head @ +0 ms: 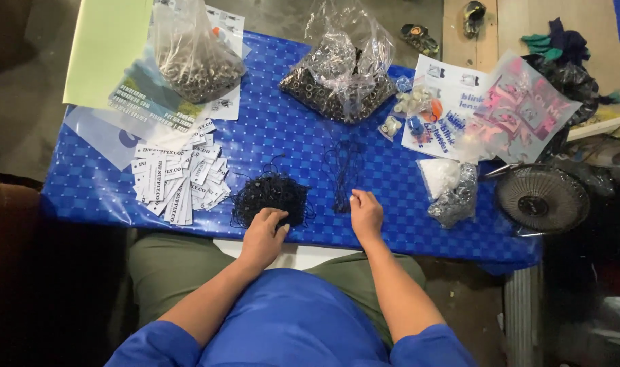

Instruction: Sorting individual black cable ties from a pile on a work table by picking and placing them one by one.

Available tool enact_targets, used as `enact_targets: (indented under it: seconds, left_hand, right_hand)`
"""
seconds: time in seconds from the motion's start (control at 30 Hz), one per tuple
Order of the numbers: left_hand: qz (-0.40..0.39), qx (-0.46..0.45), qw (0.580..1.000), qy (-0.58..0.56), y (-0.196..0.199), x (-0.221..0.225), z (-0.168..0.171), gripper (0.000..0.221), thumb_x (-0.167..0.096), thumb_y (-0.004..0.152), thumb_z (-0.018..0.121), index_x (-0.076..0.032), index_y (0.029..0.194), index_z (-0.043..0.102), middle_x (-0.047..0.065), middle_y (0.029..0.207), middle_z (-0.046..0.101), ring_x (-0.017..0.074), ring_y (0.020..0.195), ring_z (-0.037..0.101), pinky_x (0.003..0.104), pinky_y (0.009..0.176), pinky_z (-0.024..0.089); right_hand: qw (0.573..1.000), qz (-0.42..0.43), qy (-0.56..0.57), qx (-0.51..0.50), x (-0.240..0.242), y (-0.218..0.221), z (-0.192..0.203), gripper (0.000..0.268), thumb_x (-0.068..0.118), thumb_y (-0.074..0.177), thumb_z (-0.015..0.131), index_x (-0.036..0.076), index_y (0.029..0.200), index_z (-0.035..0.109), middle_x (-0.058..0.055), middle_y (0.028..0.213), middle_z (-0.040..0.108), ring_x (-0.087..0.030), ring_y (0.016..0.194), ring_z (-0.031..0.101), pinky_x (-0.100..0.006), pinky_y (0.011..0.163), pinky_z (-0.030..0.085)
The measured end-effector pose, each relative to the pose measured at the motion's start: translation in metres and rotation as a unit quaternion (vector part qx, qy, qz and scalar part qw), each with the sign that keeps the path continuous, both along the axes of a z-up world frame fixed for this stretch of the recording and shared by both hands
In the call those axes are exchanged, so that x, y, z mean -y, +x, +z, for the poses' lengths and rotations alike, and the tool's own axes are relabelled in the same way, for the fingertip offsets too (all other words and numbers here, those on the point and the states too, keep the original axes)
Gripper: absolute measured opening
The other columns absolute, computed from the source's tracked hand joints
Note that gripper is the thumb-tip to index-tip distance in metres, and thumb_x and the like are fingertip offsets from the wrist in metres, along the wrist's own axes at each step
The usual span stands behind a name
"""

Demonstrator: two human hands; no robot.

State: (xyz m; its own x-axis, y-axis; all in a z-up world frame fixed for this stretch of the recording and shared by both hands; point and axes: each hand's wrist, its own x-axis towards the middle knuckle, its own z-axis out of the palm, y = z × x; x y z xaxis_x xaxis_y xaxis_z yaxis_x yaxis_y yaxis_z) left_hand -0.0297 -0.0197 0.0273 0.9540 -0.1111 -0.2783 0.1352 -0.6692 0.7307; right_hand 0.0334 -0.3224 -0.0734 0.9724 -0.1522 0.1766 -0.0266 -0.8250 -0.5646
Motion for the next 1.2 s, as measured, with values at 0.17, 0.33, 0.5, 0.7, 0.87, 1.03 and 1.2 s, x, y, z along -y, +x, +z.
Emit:
enact_targets:
  seconds: [0.17,0.33,0.5,0.7,0.87,1.03,1.2]
  left_hand:
    - [0.044,0.11,0.992,0.054,-0.003,-0.005,-0.043,0.031,-0.026,0.093,0.07,-0.019,0.123,0.068,0.005,0.122,0.061,0.0267,0.116,0.063,0.037,0.095,0.055]
    - [0.074,0.194,0.97,0.13,0.004,-0.014,-0.049,0.047,-0.03,0.084,0.078,-0.017,0.127,0.064,0.009,0.129,0.057,0.032,0.117,0.059,0.044,0.088,0.055]
    - [-0.053,0.12,0.963,0.236,0.006,-0.013,-0.043,0.063,-0.035,0.082,0.08,-0.018,0.139,0.059,0.017,0.146,0.051,0.0371,0.137,0.049,0.048,0.09,0.055]
    - [-0.165,0.104,0.939,0.284,0.009,-0.026,-0.035,0.08,-0.034,0.077,0.083,-0.016,0.148,0.05,0.022,0.156,0.04,0.0416,0.142,0.04,0.045,0.092,0.056]
    - [-0.189,0.043,0.936,0.294,0.02,-0.025,-0.015,0.082,-0.037,0.081,0.08,-0.016,0.152,0.045,0.021,0.16,0.034,0.0418,0.147,0.034,0.045,0.095,0.054]
    - [-0.176,0.048,0.945,0.27,0.02,-0.021,-0.01,0.083,-0.036,0.079,0.081,-0.014,0.151,0.047,0.022,0.161,0.033,0.0436,0.148,0.033,0.047,0.097,0.052]
    - [-0.024,0.294,0.937,0.186,0.001,-0.011,-0.026,0.08,-0.034,0.074,0.081,-0.018,0.146,0.05,0.015,0.155,0.042,0.0354,0.141,0.041,0.048,0.1,0.039]
  right_hand:
    - [0.997,0.015,-0.07,-0.031,-0.01,-0.029,0.018,0.019,0.024,0.096,0.068,0.017,0.112,0.076,0.001,0.1,0.067,-0.023,0.087,0.072,-0.036,0.076,0.06]
    - [0.997,0.025,-0.075,-0.025,-0.029,-0.04,0.018,0.023,0.022,0.096,0.07,0.017,0.119,0.073,0.002,0.106,0.062,-0.024,0.089,0.072,-0.037,0.073,0.06]
    - [0.982,0.178,-0.053,-0.038,-0.081,-0.015,0.02,0.027,0.016,0.096,0.066,0.019,0.122,0.072,0.002,0.108,0.066,-0.022,0.098,0.072,-0.036,0.078,0.061]
    - [0.964,0.168,-0.192,-0.075,-0.116,0.012,0.021,0.028,0.008,0.093,0.066,0.01,0.12,0.061,-0.009,0.109,0.052,-0.033,0.083,0.073,-0.041,0.071,0.064]
    - [0.965,0.168,-0.181,-0.09,-0.107,0.001,0.003,0.005,0.013,0.1,0.057,0.009,0.099,0.054,-0.008,0.098,0.051,-0.033,0.077,0.072,-0.038,0.065,0.062]
    - [0.976,0.153,-0.134,-0.079,-0.099,-0.021,0.012,0.012,0.005,0.097,0.058,0.005,0.088,0.05,-0.01,0.081,0.052,-0.035,0.07,0.069,-0.037,0.055,0.058]
    - [0.945,-0.033,0.228,-0.234,-0.1,-0.048,0.082,0.008,0.011,0.089,0.062,0.008,0.095,0.057,-0.012,0.074,0.076,-0.021,0.061,0.073,-0.033,0.057,0.057]
